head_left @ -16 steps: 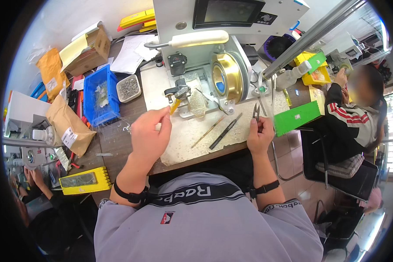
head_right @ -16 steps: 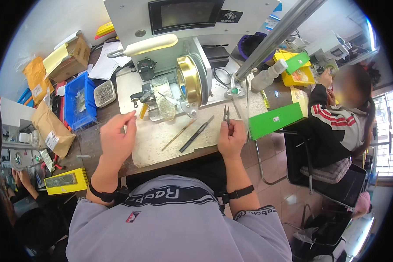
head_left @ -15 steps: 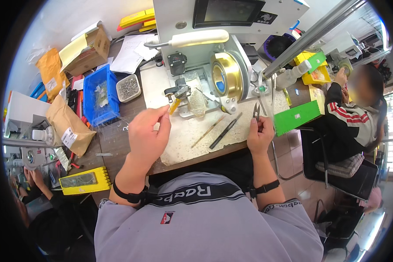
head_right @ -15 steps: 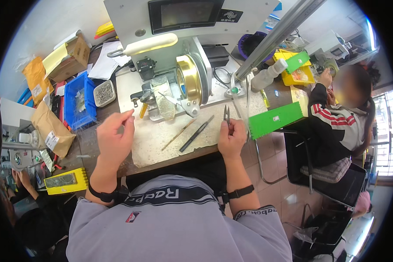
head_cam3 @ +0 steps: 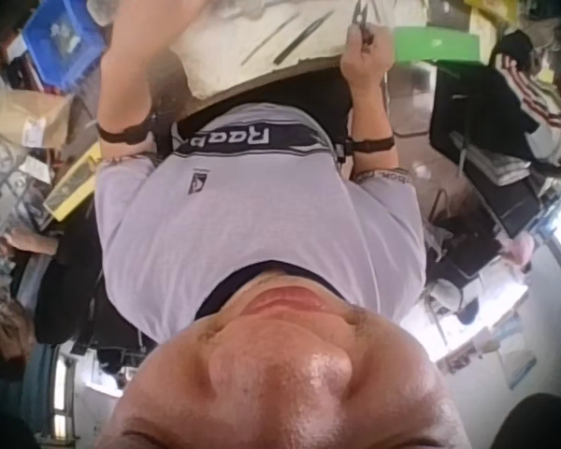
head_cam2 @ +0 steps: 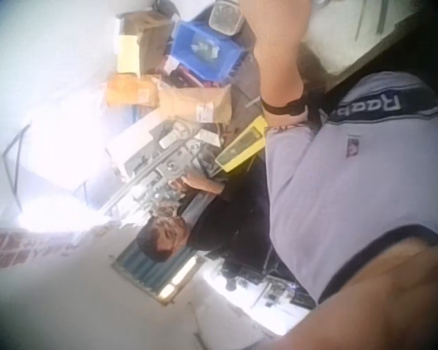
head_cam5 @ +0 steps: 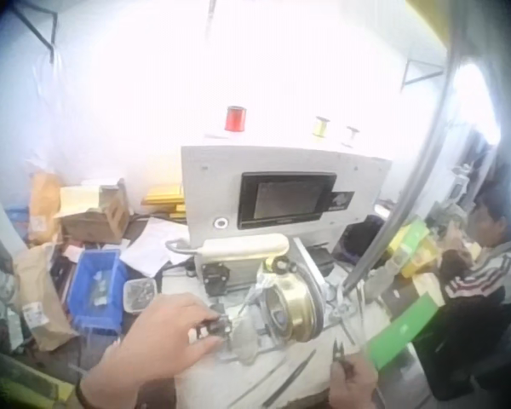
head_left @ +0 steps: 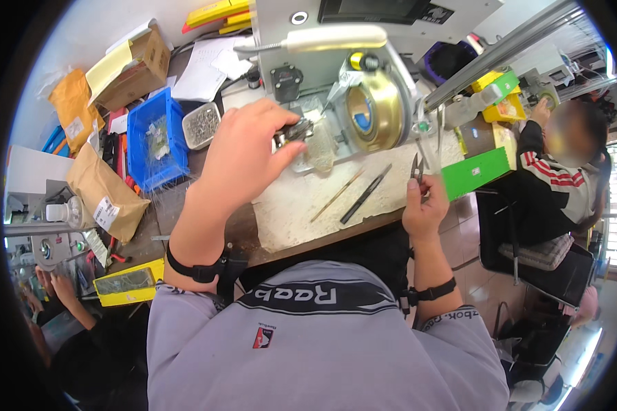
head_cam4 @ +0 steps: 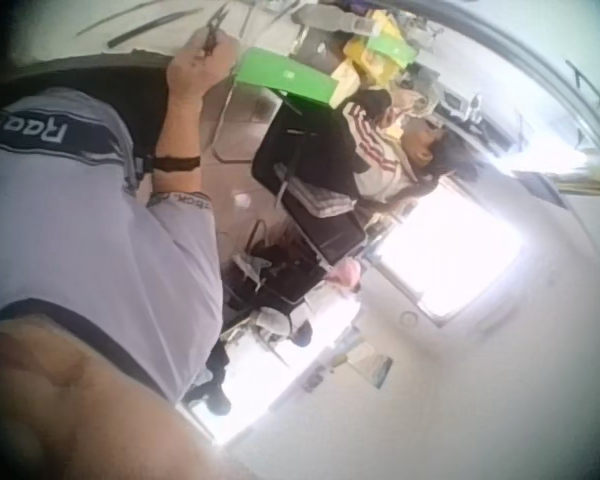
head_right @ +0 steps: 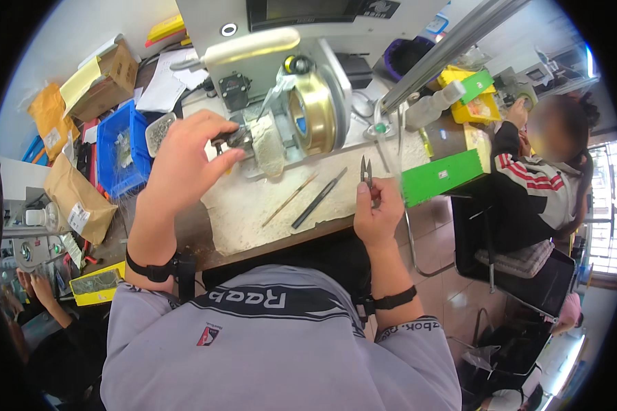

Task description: Using a winding machine and glue to assemble and secure components.

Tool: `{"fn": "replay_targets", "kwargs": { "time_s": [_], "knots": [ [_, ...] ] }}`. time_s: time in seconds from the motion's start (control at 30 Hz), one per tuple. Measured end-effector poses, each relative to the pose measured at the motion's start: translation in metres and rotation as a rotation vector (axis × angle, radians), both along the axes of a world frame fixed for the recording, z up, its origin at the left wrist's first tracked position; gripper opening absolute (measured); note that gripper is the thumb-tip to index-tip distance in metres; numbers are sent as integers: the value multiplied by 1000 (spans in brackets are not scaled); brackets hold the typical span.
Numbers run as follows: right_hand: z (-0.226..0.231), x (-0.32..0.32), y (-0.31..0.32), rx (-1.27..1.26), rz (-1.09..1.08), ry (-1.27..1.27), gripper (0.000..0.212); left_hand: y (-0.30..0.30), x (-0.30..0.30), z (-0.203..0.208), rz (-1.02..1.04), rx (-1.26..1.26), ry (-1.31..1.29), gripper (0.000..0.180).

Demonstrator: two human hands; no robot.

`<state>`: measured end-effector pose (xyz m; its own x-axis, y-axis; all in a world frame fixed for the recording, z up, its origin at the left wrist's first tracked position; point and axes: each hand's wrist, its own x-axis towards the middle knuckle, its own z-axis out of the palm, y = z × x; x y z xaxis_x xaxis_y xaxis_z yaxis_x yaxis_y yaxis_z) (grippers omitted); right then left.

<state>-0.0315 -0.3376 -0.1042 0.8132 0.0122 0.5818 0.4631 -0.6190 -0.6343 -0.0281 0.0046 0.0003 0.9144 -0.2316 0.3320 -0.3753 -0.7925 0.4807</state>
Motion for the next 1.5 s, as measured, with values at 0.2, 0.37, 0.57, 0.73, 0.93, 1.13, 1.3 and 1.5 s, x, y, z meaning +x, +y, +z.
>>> {"fn": "replay_targets", "kwargs": {
  "time_s": [0.2, 0.37, 0.57, 0.73, 0.93, 1.13, 1.3, 1.5],
  "knots": [
    [42, -9, 30, -55, 227, -124, 10, 3, 13, 3, 9, -139, 31, 24],
    [54, -13, 62, 73, 419, -132, 11, 6, 15, -1, -5, -113, 15, 21],
    [50, -8, 91, 219, 527, 38, 10, 2, 15, -1, -33, -121, -41, 14],
    [52, -9, 116, 500, 441, 398, 19, 0, 16, -2, -27, -202, 18, 7],
    [47, -2, 120, 648, 413, 636, 33, 2, 22, -7, -58, -330, 153, 13],
    [42, 1, 123, 435, 365, 535, 34, 1, 13, 4, -83, -110, 83, 15],
    [42, 7, 126, 42, 282, 157, 32, -5, 13, -5, -42, -76, -22, 17],
    [41, 13, 128, -69, 234, 44, 31, -4, 14, -2, -26, -152, 41, 17]
  ]
}}
